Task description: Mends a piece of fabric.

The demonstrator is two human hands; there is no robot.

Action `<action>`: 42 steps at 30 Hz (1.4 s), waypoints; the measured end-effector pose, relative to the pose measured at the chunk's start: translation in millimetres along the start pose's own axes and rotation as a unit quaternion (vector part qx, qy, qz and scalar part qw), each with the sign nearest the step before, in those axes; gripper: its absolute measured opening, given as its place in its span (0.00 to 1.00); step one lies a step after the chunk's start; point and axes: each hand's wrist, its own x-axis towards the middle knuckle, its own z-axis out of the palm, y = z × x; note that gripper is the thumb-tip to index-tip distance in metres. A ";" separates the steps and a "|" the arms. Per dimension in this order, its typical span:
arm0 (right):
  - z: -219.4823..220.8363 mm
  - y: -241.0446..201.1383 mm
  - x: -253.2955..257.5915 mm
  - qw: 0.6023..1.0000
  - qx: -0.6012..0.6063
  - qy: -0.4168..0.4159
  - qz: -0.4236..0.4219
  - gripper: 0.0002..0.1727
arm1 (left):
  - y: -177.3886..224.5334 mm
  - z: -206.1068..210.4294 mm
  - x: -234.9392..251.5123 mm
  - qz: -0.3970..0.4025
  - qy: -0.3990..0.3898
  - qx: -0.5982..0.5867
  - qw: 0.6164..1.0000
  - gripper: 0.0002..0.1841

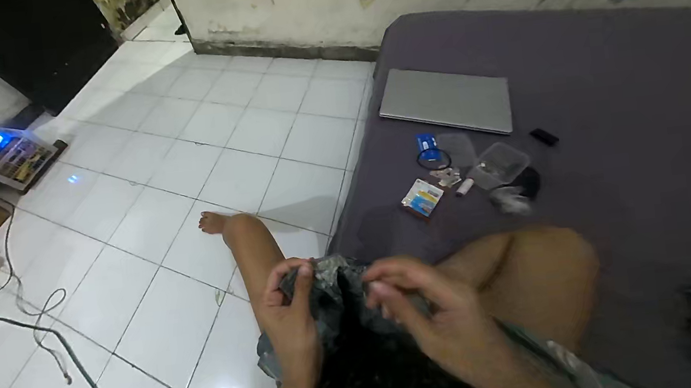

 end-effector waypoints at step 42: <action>29.0 -4.0 -1.8 0.993 0.002 0.101 -0.064 0.07 | 0.4 -2.9 -13.5 0.095 -0.118 -0.031 0.988 0.06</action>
